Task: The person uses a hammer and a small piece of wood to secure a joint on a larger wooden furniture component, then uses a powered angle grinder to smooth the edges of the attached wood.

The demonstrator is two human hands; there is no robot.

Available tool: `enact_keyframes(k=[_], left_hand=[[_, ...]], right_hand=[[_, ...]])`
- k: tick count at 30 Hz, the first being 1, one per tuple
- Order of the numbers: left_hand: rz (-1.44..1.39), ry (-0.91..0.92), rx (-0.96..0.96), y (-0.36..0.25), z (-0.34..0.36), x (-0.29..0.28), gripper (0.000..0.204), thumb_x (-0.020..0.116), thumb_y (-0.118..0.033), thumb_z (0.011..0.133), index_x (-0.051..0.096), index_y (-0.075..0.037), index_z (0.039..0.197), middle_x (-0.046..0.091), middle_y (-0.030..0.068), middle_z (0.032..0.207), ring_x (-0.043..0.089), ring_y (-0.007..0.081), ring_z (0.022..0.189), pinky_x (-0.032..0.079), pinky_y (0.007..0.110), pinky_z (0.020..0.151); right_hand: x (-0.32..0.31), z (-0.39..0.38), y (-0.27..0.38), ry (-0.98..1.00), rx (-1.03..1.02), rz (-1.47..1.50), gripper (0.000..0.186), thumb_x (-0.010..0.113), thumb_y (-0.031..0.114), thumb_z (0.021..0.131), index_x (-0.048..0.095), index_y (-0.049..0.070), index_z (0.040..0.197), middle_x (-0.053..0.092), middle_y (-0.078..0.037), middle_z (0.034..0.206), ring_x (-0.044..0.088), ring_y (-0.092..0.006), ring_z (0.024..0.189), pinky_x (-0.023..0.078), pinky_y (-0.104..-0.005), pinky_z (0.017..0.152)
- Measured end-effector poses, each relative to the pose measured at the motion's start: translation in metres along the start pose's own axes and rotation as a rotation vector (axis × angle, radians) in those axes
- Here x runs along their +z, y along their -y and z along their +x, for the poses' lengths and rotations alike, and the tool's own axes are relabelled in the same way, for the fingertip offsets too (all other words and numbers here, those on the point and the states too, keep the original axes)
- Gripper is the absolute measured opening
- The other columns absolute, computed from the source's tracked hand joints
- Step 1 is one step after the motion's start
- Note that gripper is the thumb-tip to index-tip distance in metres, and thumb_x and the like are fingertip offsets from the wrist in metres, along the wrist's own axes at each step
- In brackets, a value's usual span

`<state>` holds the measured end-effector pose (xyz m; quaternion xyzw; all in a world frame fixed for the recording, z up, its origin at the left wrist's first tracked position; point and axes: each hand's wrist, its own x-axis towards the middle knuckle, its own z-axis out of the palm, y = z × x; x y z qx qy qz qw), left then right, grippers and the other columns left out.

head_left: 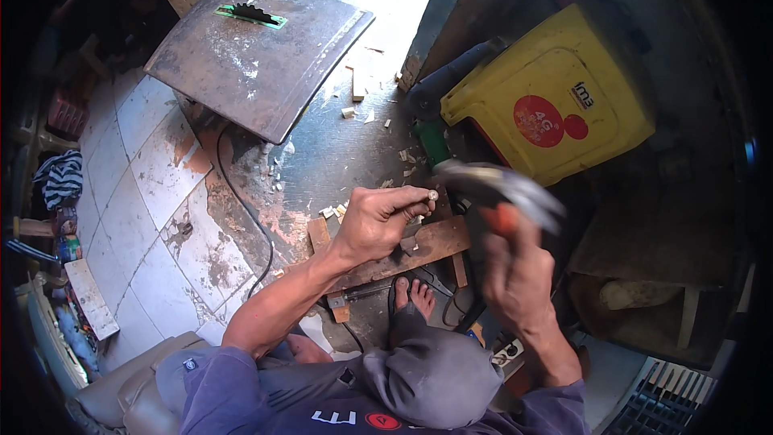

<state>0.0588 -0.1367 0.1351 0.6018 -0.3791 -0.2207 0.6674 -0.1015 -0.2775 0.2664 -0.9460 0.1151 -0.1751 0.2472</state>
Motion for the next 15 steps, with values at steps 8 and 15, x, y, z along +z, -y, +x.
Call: enact_keyframes(k=[8,15], left_hand=[[-0.052,-0.023,-0.009,0.003,-0.001,0.002,0.029,0.055,0.016,0.091,0.075,0.007,0.109,0.08,0.0149,0.102,0.077,0.0186,0.093,0.063,0.028,0.085],[-0.155,-0.094,-0.085,0.006,-0.002,0.003,0.026,0.056,0.014,0.091,0.073,0.009,0.111,0.079,0.0148,0.099,0.076,0.0195,0.095,0.062,0.03,0.086]], right_hand=[[-0.004,-0.021,-0.012,-0.067,0.103,0.082,0.03,0.055,0.014,0.107,0.052,0.006,0.136,0.072,-0.014,0.091,0.066,-0.0242,0.064,0.052,-0.0341,0.061],[-0.027,0.0,0.004,-0.349,0.184,0.504,0.034,0.048,0.017,0.11,0.048,-0.003,0.138,0.06,-0.002,0.078,0.05,-0.0076,0.062,0.042,-0.0244,0.054]])
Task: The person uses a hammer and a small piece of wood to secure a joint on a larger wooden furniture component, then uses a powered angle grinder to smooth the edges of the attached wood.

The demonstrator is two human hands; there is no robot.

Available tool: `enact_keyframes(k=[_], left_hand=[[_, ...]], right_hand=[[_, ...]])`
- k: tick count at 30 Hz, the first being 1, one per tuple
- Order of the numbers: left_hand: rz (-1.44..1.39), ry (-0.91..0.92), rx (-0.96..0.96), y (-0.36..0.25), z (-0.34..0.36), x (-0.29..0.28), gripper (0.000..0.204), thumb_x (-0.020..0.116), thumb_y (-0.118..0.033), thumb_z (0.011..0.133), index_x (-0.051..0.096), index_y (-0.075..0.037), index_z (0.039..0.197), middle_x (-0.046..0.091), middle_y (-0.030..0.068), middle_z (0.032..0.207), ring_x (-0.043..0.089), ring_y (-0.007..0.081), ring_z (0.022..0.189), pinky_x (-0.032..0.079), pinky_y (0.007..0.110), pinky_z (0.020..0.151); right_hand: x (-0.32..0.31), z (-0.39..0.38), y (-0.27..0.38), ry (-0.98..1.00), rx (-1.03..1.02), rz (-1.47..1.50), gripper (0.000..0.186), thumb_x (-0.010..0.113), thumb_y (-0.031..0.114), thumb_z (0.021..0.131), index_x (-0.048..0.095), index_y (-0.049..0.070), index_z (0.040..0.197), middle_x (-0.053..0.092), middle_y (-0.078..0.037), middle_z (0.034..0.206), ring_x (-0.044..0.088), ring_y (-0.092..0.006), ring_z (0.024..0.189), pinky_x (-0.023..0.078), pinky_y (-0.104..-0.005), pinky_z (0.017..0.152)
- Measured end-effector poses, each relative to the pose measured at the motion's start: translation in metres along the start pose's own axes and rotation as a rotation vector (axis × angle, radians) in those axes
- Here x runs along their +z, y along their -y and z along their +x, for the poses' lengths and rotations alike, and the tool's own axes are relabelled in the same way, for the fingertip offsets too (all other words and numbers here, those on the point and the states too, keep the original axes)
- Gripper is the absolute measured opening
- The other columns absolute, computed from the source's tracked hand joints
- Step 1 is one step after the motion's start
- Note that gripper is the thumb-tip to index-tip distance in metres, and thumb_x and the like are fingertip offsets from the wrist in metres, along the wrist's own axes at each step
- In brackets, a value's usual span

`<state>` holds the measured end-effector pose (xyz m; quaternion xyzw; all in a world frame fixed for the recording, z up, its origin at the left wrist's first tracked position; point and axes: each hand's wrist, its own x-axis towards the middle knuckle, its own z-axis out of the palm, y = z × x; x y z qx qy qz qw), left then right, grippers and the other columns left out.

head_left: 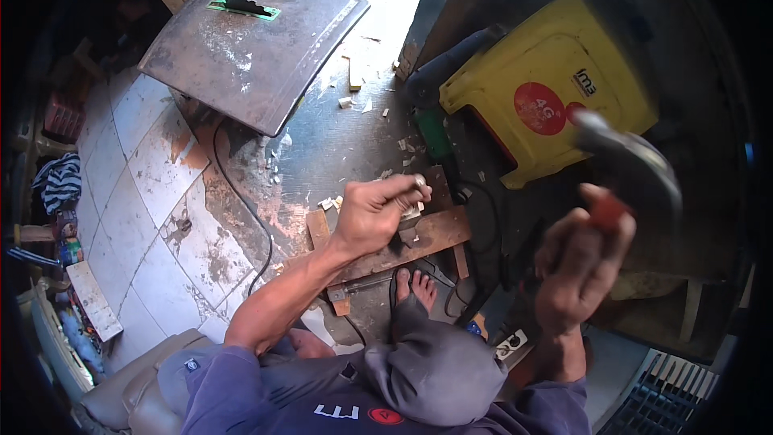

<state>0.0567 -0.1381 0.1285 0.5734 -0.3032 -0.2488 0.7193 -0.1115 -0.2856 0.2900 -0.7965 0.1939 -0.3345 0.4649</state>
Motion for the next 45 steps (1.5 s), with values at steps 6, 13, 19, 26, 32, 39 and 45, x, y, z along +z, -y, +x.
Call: enact_keyframes(k=[6,13,19,26,32,39,45], left_hand=[[0.038,0.066,-0.094,-0.017,-0.006,0.003,0.014,0.061,0.002,0.102,0.073,0.007,0.104,0.078,0.0124,0.1,0.075,0.0195,0.101,0.06,0.031,0.091],[0.133,0.063,0.009,-0.014,-0.005,0.002,0.015,0.064,0.005,0.097,0.076,0.005,0.107,0.08,0.0136,0.099,0.076,0.0182,0.094,0.06,0.029,0.086],[0.181,0.073,0.027,-0.014,-0.007,-0.001,0.02,0.064,0.008,0.096,0.078,0.002,0.109,0.08,0.0131,0.099,0.076,0.0168,0.092,0.061,0.029,0.083],[0.245,0.091,0.134,-0.011,-0.008,0.002,0.028,0.061,0.013,0.091,0.077,0.002,0.11,0.079,0.0137,0.096,0.077,0.0175,0.088,0.061,0.028,0.079],[0.33,0.153,0.195,-0.016,-0.007,0.0,0.041,0.055,0.016,0.075,0.074,0.006,0.109,0.077,0.0197,0.1,0.078,0.0267,0.089,0.063,0.033,0.081],[0.379,0.164,0.321,-0.013,-0.002,0.0,0.049,0.052,0.016,0.073,0.075,0.002,0.115,0.077,0.0199,0.098,0.078,0.0252,0.082,0.062,0.032,0.076],[0.42,0.182,0.198,-0.015,-0.004,-0.004,0.036,0.056,0.014,0.081,0.074,0.004,0.111,0.077,0.0196,0.1,0.077,0.0222,0.095,0.06,0.029,0.085]], right_hand=[[0.001,-0.022,-0.014,0.027,0.096,-0.206,0.033,0.047,0.03,0.112,0.054,0.004,0.132,0.047,0.005,0.067,0.037,-0.0012,0.053,0.028,-0.02,0.048],[0.001,-0.034,-0.021,0.119,0.188,-0.196,0.036,0.051,0.032,0.111,0.056,0.003,0.132,0.049,0.006,0.067,0.04,-0.0015,0.056,0.029,-0.0204,0.051],[-0.001,-0.028,-0.009,0.287,0.065,-0.25,0.039,0.06,0.02,0.107,0.054,-0.004,0.137,0.072,-0.016,0.09,0.071,-0.0188,0.074,0.055,-0.0292,0.069],[0.008,-0.023,-0.012,0.291,-0.018,-0.317,0.038,0.056,0.023,0.108,0.055,-0.003,0.136,0.063,-0.006,0.078,0.059,-0.0125,0.067,0.047,-0.0264,0.063],[0.004,-0.04,-0.022,0.206,-0.159,-0.358,0.023,0.069,0.007,0.096,0.066,-0.005,0.115,0.07,-0.019,0.084,0.073,-0.0308,0.069,0.057,-0.0359,0.064],[-0.017,-0.04,-0.011,0.173,-0.22,-0.253,0.034,0.061,0.004,0.096,0.057,-0.003,0.129,0.071,-0.019,0.089,0.068,-0.0336,0.063,0.054,-0.0356,0.056],[-0.012,-0.028,0.006,0.342,-0.036,-0.499,0.033,0.068,0.01,0.096,0.059,0.0,0.126,0.071,-0.023,0.091,0.073,-0.0393,0.077,0.059,-0.0398,0.067]])
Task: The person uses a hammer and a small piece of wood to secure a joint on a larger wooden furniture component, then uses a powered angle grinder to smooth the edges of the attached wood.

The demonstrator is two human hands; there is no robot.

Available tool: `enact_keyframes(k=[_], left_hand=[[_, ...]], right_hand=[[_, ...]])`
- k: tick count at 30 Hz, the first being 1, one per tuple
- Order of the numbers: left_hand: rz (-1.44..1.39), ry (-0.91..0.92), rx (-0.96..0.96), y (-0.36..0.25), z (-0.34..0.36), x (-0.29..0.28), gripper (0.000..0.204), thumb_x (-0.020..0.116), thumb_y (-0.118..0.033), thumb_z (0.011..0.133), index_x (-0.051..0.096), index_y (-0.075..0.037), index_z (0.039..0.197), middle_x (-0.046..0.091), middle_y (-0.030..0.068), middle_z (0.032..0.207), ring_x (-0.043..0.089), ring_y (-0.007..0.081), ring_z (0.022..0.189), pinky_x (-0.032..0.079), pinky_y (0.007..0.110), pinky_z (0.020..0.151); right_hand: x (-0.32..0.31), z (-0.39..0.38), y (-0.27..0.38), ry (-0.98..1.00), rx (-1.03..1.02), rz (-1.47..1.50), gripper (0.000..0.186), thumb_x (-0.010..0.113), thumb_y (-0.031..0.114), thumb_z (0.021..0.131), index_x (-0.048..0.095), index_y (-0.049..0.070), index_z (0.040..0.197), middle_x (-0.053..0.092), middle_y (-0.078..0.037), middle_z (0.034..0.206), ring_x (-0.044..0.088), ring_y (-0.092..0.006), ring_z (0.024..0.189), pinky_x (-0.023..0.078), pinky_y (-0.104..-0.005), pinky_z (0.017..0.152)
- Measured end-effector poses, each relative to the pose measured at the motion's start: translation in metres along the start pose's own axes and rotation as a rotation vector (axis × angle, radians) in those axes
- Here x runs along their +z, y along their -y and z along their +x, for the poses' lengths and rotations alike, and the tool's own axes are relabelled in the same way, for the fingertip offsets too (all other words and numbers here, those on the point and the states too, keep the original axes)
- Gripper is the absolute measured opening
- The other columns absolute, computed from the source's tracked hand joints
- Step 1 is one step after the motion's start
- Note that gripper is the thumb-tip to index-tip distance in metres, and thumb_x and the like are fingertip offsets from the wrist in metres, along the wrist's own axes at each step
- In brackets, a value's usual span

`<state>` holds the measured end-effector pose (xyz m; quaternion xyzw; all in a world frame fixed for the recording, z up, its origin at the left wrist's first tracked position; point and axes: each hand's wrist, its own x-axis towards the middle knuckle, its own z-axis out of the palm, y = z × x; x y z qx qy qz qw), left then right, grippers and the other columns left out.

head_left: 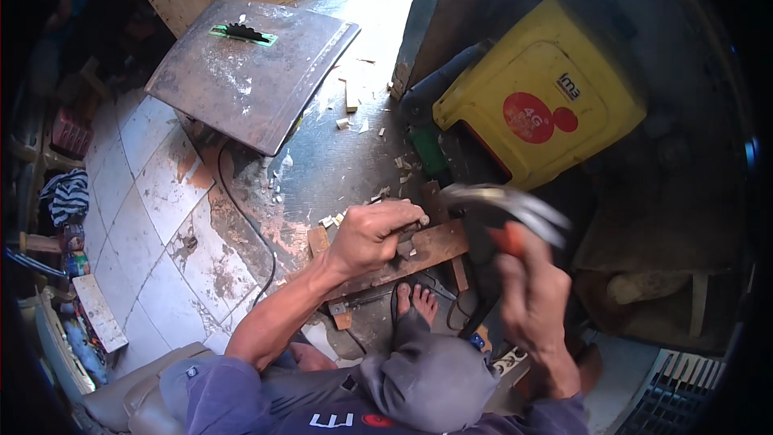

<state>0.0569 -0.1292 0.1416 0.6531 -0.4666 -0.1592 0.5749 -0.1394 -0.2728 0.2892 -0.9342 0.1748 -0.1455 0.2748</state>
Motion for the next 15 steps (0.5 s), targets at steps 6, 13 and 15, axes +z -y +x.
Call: enact_keyframes(k=[6,13,15], left_hand=[[-0.645,-0.132,-0.351,0.004,-0.007,0.002,0.016,0.056,0.004,0.103,0.072,0.005,0.099,0.077,0.0121,0.104,0.073,0.0211,0.109,0.058,0.032,0.098],[-0.348,-0.022,-0.253,-0.001,-0.009,-0.002,0.013,0.061,0.005,0.1,0.074,0.005,0.1,0.079,0.0125,0.103,0.073,0.0202,0.108,0.058,0.032,0.096],[-0.338,-0.017,-0.202,0.002,-0.009,-0.002,0.013,0.062,0.006,0.098,0.075,0.005,0.101,0.079,0.0125,0.104,0.074,0.0192,0.105,0.059,0.031,0.092]], right_hand=[[0.021,-0.015,-0.004,-0.493,0.173,0.577,0.037,0.047,0.034,0.112,0.056,0.003,0.131,0.048,0.004,0.069,0.036,-0.001,0.052,0.027,-0.0192,0.047],[0.024,-0.031,-0.02,-0.225,0.309,0.416,0.035,0.055,0.029,0.109,0.058,0.001,0.13,0.057,0.002,0.073,0.048,-0.0042,0.063,0.038,-0.022,0.058],[0.024,-0.031,-0.02,-0.223,0.303,0.404,0.035,0.055,0.029,0.109,0.058,0.001,0.13,0.058,0.002,0.073,0.049,-0.0043,0.063,0.038,-0.0222,0.059]])
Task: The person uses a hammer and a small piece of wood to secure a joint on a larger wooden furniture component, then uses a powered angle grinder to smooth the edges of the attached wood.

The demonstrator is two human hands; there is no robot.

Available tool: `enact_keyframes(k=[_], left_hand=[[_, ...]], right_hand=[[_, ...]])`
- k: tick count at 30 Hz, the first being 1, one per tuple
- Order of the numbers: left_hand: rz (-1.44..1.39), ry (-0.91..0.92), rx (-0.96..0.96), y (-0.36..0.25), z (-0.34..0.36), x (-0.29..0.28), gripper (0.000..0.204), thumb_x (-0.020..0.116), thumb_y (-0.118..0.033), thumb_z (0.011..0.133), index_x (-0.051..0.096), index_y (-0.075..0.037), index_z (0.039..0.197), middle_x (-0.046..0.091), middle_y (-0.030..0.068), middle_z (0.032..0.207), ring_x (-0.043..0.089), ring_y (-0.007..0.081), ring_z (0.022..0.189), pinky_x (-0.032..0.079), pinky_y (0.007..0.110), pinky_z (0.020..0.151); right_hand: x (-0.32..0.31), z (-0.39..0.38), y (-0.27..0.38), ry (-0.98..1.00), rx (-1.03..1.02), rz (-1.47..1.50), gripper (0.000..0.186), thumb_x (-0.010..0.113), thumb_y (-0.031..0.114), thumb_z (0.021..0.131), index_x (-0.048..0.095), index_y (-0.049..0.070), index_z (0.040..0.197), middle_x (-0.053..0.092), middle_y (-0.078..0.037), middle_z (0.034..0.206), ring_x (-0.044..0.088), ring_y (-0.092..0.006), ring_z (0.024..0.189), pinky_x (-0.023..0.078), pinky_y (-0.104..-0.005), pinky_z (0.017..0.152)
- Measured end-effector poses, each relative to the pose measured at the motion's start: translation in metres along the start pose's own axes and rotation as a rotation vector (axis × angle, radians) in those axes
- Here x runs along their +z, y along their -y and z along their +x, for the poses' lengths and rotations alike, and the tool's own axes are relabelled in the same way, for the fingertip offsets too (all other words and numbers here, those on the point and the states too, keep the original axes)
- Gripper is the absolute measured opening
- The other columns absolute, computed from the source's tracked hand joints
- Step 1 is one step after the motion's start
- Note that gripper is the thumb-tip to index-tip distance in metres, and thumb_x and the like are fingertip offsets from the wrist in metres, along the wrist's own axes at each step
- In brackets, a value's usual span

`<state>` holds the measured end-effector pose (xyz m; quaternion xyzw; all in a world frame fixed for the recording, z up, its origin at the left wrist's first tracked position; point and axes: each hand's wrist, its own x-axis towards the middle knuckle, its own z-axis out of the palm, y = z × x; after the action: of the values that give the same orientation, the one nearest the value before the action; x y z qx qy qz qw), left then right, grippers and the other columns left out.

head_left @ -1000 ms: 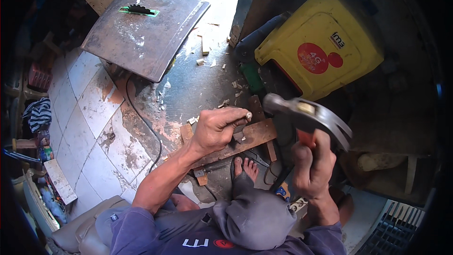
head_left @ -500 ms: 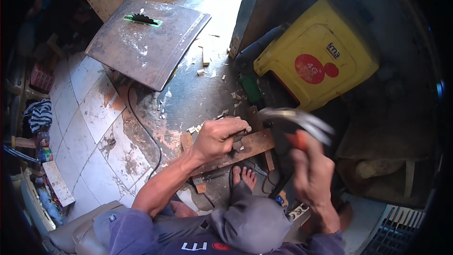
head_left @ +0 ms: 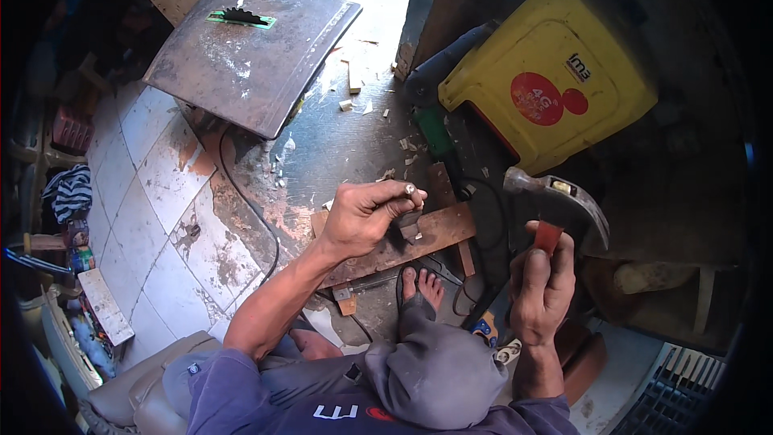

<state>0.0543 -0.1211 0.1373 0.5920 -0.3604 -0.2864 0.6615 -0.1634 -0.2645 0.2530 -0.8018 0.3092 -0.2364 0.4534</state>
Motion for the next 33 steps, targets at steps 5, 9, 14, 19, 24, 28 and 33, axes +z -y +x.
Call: enact_keyframes(k=[5,9,14,19,24,28,33], left_hand=[[0.099,-0.009,0.103,-0.001,0.0,0.001,0.019,0.062,0.012,0.092,0.076,0.005,0.102,0.079,0.0144,0.104,0.076,0.022,0.101,0.061,0.033,0.089],[0.309,0.003,0.349,0.006,0.0,0.0,0.036,0.059,0.017,0.077,0.074,0.005,0.107,0.077,0.019,0.103,0.077,0.0302,0.101,0.06,0.039,0.096],[0.417,0.036,0.49,0.015,-0.003,0.0,0.045,0.061,0.013,0.067,0.073,0.003,0.109,0.075,0.0211,0.107,0.074,0.0362,0.106,0.057,0.046,0.103],[0.43,0.019,0.499,0.01,-0.002,0.002,0.044,0.061,0.013,0.066,0.073,0.001,0.107,0.075,0.0204,0.107,0.074,0.0355,0.107,0.058,0.045,0.102],[0.394,0.029,0.489,0.011,-0.002,0.001,0.043,0.059,0.014,0.067,0.072,0.001,0.106,0.075,0.0191,0.104,0.074,0.0355,0.105,0.059,0.045,0.1],[0.404,0.046,0.476,0.004,0.001,0.003,0.045,0.056,0.016,0.069,0.073,0.001,0.108,0.076,0.0188,0.104,0.075,0.0327,0.103,0.06,0.043,0.098],[0.014,-0.146,0.093,0.004,0.003,0.007,0.016,0.058,0.005,0.1,0.073,0.005,0.106,0.077,0.0119,0.102,0.073,0.0201,0.107,0.06,0.032,0.089]], right_hand=[[0.005,0.005,-0.004,0.012,-0.075,-0.036,0.035,0.052,0.031,0.111,0.056,0.003,0.13,0.05,0.005,0.068,0.041,-0.0016,0.055,0.029,-0.0202,0.05],[0.009,0.002,-0.001,0.064,-0.163,-0.091,0.035,0.053,0.03,0.11,0.056,0.001,0.13,0.055,0.002,0.071,0.045,-0.0035,0.057,0.035,-0.0215,0.052],[-0.001,-0.01,-0.001,0.172,-0.357,-0.096,0.033,0.055,0.016,0.105,0.057,-0.005,0.13,0.068,-0.013,0.085,0.065,-0.0183,0.07,0.052,-0.0311,0.068],[0.008,-0.002,-0.002,0.336,-0.406,-0.576,0.031,0.069,0.004,0.092,0.064,-0.001,0.122,0.071,-0.017,0.086,0.07,-0.0294,0.061,0.056,-0.037,0.053],[-0.003,-0.015,-0.002,0.183,-0.257,0.119,0.02,0.06,0.01,0.1,0.065,-0.004,0.113,0.065,-0.014,0.075,0.063,-0.0256,0.056,0.048,-0.0353,0.051],[0.012,-0.006,-0.002,0.288,-0.176,-0.487,0.016,0.065,0.011,0.097,0.065,0.001,0.11,0.07,-0.021,0.083,0.071,-0.0385,0.068,0.055,-0.0418,0.054],[0.001,-0.002,-0.003,0.031,-0.296,-0.203,0.026,0.058,0.01,0.102,0.063,-0.002,0.125,0.071,-0.015,0.082,0.072,-0.0231,0.069,0.054,-0.0328,0.064]])
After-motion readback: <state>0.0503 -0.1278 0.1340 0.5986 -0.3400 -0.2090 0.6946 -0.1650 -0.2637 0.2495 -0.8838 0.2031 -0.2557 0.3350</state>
